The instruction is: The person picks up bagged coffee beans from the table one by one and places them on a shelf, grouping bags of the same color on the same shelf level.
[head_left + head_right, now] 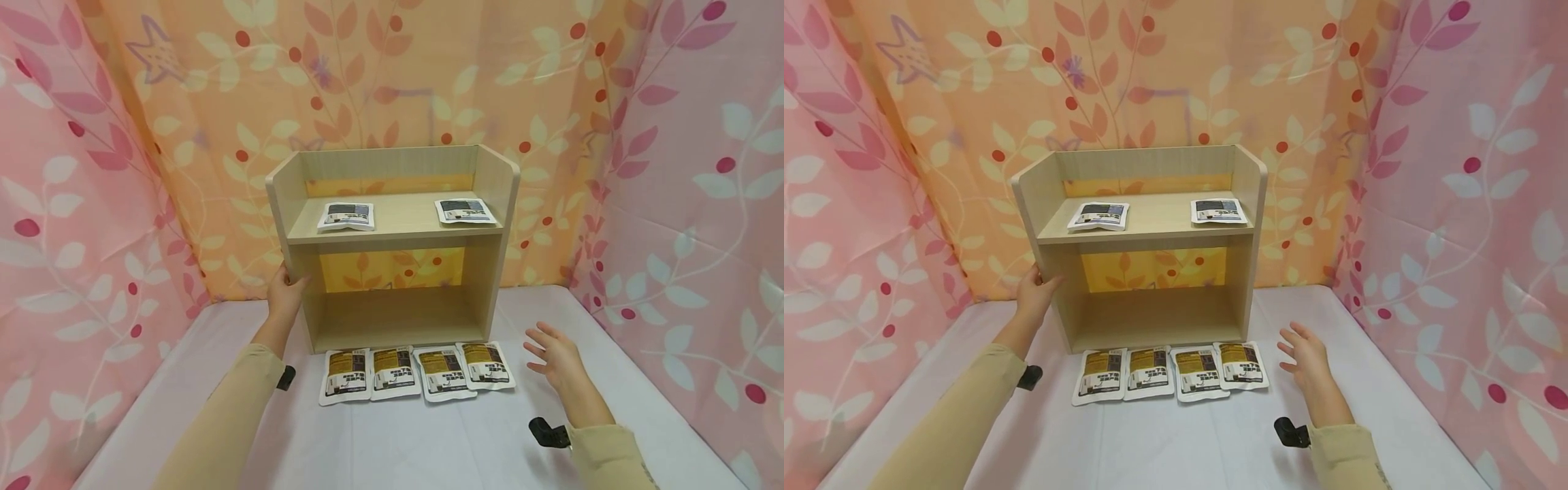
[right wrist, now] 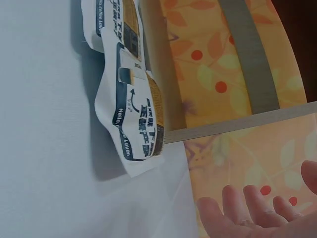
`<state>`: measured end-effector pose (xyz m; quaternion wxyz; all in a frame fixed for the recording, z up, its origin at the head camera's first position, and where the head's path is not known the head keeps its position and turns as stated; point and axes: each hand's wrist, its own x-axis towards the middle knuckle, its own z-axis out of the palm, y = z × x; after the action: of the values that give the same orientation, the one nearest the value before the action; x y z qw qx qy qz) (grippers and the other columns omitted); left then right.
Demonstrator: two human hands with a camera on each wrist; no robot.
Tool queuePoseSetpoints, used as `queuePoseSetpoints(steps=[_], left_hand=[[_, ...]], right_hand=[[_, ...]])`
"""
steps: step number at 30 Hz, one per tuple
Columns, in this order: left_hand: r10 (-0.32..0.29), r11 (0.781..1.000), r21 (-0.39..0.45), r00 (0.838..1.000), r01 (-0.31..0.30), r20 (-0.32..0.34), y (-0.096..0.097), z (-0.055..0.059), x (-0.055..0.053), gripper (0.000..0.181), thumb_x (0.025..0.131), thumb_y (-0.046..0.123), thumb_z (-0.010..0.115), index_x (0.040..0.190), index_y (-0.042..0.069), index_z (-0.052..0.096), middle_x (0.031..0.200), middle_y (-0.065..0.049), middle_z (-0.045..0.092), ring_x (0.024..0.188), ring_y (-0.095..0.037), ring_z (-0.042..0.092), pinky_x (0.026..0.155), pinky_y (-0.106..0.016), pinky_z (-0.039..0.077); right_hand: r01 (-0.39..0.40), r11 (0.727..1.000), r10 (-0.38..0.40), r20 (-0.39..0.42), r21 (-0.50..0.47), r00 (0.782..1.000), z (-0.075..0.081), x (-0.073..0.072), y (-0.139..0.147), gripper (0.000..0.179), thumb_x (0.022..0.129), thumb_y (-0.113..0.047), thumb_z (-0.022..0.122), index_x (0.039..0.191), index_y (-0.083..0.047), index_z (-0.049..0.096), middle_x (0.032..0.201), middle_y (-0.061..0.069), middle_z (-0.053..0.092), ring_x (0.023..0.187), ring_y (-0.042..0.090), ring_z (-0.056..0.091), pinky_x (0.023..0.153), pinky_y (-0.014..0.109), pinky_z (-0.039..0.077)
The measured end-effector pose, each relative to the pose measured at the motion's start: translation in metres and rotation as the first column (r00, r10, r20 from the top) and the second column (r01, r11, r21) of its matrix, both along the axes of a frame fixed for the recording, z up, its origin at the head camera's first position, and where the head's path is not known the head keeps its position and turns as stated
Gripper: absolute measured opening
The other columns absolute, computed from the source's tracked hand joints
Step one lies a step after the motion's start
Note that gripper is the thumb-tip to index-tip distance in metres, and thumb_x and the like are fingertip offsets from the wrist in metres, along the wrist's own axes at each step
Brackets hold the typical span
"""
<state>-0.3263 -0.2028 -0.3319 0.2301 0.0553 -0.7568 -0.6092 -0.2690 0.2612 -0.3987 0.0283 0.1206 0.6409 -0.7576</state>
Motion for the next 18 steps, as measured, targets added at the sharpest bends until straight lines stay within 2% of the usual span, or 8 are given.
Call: queuePoseSetpoints(steps=[3,7,13,18], left_hand=[[0.011,1.000,-0.022,1.000,-0.011,0.010,0.000,0.000,0.000,0.054,0.092,0.003,0.061,0.142,-0.003,0.043,0.140,-0.026,0.048,0.126,-0.036,0.046,0.106,-0.044,0.036],[0.029,0.999,-0.032,0.999,-0.028,0.036,0.000,0.003,0.000,0.050,0.092,0.004,0.061,0.139,-0.006,0.046,0.138,-0.027,0.049,0.125,-0.037,0.047,0.106,-0.044,0.037],[0.047,0.998,-0.035,0.996,-0.044,0.079,-0.001,0.008,0.000,0.048,0.093,0.007,0.061,0.136,-0.007,0.048,0.137,-0.028,0.050,0.125,-0.038,0.048,0.105,-0.044,0.038],[0.066,0.995,-0.078,0.997,-0.061,0.052,-0.003,0.008,-0.001,0.045,0.091,0.007,0.062,0.133,-0.007,0.052,0.138,-0.028,0.049,0.127,-0.039,0.046,0.106,-0.046,0.037]], right_hand=[[-0.019,1.000,0.019,0.013,-0.017,1.000,-0.004,0.001,0.001,0.067,0.103,-0.018,0.043,0.155,-0.004,0.004,0.156,0.019,0.023,0.136,0.035,0.032,0.109,0.062,0.021],[-0.054,0.997,0.056,0.038,-0.060,0.998,-0.010,0.002,0.001,0.065,0.104,-0.017,0.036,0.155,-0.004,-0.002,0.159,0.023,0.004,0.143,0.042,0.014,0.110,0.063,0.015],[-0.080,0.994,0.086,0.082,-0.080,0.993,-0.021,0.003,0.002,0.066,0.104,-0.018,0.035,0.154,-0.003,-0.004,0.159,0.025,-0.002,0.143,0.046,0.008,0.109,0.066,0.012],[-0.099,0.989,0.113,0.128,-0.105,0.985,-0.029,0.006,0.000,0.068,0.103,-0.017,0.037,0.153,-0.004,-0.006,0.158,0.026,-0.005,0.143,0.047,0.003,0.106,0.070,0.010]])
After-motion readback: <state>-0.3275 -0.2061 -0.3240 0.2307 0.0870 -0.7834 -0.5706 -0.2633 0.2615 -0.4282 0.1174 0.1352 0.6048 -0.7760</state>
